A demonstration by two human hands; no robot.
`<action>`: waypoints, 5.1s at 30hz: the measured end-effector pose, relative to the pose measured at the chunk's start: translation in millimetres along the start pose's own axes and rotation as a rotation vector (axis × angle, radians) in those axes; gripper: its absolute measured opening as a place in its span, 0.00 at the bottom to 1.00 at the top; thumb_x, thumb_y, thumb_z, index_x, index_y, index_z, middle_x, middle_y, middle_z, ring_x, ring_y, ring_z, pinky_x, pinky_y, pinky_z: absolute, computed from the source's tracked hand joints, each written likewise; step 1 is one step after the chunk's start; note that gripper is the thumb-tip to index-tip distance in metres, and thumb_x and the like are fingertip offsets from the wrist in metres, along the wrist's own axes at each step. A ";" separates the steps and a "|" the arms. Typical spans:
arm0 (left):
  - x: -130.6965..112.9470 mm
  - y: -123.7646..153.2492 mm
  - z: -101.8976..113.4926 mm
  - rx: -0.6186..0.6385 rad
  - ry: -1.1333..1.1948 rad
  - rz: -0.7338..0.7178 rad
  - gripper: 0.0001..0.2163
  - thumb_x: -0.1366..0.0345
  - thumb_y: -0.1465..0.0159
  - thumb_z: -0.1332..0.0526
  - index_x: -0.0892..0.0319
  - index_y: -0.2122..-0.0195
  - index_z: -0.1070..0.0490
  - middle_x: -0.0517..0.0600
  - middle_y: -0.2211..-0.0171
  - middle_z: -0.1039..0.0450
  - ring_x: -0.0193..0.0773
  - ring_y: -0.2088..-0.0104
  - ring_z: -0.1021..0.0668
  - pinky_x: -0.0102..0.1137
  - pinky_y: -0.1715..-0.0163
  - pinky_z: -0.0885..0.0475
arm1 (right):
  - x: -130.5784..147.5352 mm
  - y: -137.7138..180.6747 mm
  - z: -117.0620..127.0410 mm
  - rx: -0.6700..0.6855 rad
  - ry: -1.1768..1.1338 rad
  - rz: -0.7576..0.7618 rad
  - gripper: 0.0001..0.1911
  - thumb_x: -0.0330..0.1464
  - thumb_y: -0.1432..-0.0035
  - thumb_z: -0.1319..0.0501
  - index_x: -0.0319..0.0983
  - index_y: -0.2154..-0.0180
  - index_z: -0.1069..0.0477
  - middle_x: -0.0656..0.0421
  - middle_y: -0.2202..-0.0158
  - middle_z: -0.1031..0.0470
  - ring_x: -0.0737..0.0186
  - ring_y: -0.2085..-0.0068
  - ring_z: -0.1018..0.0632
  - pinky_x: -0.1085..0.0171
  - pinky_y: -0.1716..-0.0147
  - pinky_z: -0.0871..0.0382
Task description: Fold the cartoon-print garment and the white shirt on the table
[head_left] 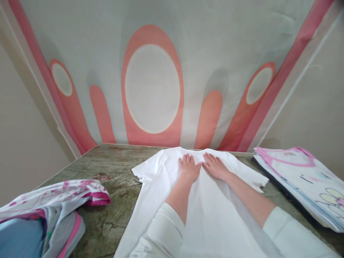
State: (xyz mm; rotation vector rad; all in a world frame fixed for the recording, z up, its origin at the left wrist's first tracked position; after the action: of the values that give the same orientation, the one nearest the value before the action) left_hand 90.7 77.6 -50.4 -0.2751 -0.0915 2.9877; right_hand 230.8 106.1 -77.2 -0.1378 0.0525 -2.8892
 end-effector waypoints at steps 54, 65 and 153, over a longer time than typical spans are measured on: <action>258.4 107.2 101.2 0.027 0.056 0.335 0.19 0.59 0.39 0.42 0.63 0.50 0.35 0.58 0.52 0.31 0.45 0.50 0.30 0.31 0.53 0.36 | 141.8 120.0 40.0 -0.019 -0.123 0.381 0.33 0.49 0.38 0.61 0.40 0.37 0.52 0.55 0.35 0.55 0.53 0.35 0.56 0.49 0.39 0.62; 254.5 77.2 83.9 0.152 0.260 0.390 0.14 0.61 0.36 0.42 0.62 0.51 0.35 0.53 0.53 0.33 0.43 0.56 0.27 0.40 0.59 0.29 | 223.0 168.7 39.4 0.161 -0.251 0.576 0.36 0.50 0.38 0.60 0.36 0.36 0.56 0.52 0.34 0.61 0.50 0.35 0.56 0.48 0.39 0.63; 41.2 215.8 87.1 0.376 0.517 -0.205 0.13 0.62 0.34 0.54 0.60 0.59 0.32 0.47 0.77 0.29 0.34 0.80 0.26 0.26 0.77 0.34 | 87.2 0.0 27.6 -0.076 -0.999 -0.217 0.09 0.25 0.53 0.42 0.34 0.66 0.28 0.58 0.76 0.26 0.67 0.80 0.30 0.71 0.82 0.40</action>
State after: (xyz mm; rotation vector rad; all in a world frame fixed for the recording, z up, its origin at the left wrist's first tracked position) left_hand 5.7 -133.9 12.0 -0.9047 0.4585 2.5647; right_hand 149.4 83.8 -41.9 -1.6247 -0.0383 -2.6602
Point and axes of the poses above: each hand's wrist, its own y-axis away from the middle knuckle, its own z-axis out of the back of the hand, x = y × z, the point moved 6 cm from there along -y, towards the middle knuckle
